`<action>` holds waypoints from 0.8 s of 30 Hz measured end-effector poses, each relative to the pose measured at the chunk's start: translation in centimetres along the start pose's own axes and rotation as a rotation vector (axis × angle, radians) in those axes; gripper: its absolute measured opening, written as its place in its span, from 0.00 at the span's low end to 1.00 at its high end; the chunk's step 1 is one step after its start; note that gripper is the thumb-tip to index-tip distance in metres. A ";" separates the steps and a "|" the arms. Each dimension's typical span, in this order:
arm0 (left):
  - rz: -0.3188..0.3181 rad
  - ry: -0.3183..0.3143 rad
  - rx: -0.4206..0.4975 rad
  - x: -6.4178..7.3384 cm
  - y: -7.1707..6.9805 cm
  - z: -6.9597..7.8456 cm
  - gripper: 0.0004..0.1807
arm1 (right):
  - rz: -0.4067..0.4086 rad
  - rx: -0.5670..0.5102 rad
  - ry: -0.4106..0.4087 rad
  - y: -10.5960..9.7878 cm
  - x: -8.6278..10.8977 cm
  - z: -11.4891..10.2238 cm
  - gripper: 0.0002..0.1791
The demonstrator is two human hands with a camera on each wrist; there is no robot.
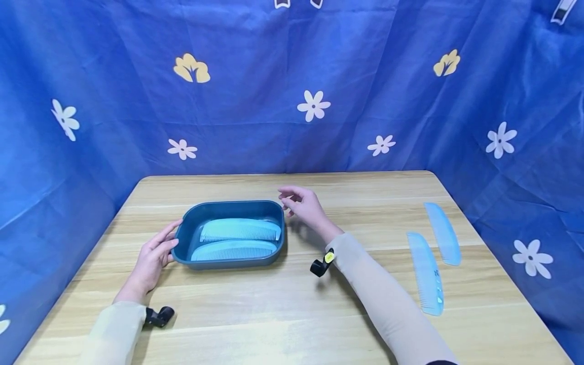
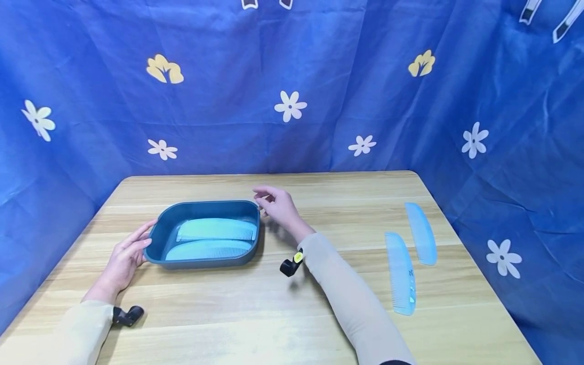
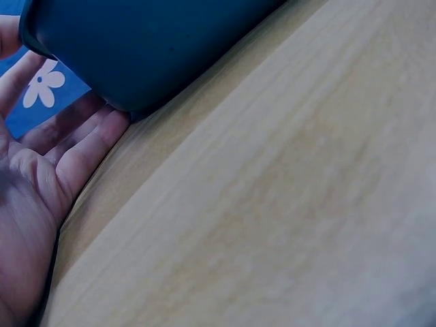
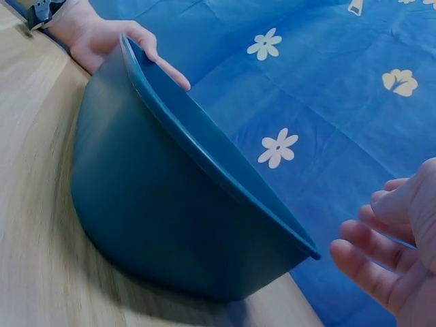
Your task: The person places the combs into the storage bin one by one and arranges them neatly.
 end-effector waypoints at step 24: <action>0.011 -0.018 -0.030 0.2 0.1 0.4 0.26 | 0.055 0.014 0.088 -3.1 2.4 -1.3 0.17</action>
Point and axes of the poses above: each hand's wrist, its own x-axis away from the middle knuckle, its own y-axis out of the palm, z = x × y, the point moved 1 cm from there along -x, towards the middle knuckle, and after that the axes turned 14 degrees about z, right-handed, at the moved point
